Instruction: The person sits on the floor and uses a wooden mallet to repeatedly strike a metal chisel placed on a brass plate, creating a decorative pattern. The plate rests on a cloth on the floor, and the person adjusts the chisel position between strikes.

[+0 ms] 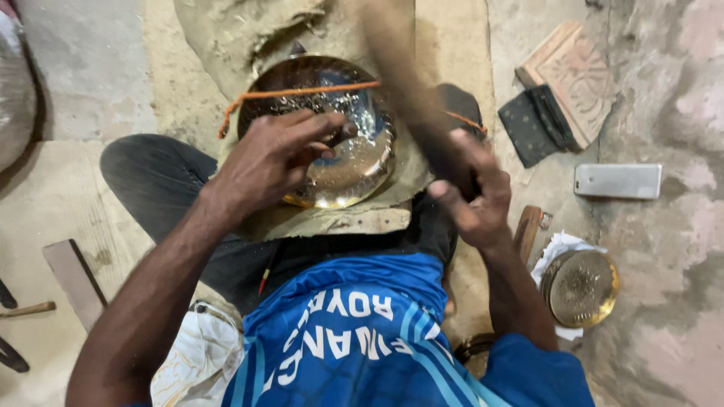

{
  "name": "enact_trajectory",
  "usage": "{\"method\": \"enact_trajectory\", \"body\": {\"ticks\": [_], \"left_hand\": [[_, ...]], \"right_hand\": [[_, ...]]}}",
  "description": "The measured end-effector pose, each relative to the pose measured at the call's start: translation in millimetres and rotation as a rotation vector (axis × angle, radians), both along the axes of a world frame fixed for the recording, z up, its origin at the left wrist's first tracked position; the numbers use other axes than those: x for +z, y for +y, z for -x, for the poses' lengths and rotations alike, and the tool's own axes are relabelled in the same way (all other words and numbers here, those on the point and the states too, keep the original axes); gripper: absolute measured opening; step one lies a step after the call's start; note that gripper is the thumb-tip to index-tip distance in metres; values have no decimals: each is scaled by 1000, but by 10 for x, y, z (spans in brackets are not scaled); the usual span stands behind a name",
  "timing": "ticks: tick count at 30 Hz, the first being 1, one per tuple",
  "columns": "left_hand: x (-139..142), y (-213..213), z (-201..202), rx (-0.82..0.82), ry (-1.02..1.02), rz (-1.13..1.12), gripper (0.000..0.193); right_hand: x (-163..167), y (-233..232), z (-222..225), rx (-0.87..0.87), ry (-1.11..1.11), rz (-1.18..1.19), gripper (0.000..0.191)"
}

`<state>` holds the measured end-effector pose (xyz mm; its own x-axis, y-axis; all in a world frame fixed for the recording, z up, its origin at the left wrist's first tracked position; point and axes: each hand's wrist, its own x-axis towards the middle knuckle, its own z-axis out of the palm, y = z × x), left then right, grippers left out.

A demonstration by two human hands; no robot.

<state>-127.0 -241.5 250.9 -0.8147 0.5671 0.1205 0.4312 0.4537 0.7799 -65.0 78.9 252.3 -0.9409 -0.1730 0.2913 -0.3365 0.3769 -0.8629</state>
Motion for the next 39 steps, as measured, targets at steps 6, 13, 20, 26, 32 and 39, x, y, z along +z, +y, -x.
{"method": "enact_trajectory", "body": {"ticks": [6, 13, 20, 26, 32, 39], "left_hand": [[-111, -12, 119, -1, 10, 53, 64], [-271, -108, 198, 0, -37, 104, 64], [-371, -185, 285, -40, -5, 34, 57], [-378, -284, 340, -44, -5, 42, 55], [-364, -316, 359, 10, 2, 119, 46], [-547, -345, 387, 116, 29, -121, 33]], "right_hand": [[-55, 17, 110, 36, 0, -109, 58], [-66, -61, 141, 78, 26, -223, 58], [-61, -214, 201, 98, 44, -259, 59], [-15, -309, 277, 95, 140, -386, 62], [-33, -397, 385, 111, 240, -350, 61], [-237, -432, 477, 98, 204, -291, 61]]}}
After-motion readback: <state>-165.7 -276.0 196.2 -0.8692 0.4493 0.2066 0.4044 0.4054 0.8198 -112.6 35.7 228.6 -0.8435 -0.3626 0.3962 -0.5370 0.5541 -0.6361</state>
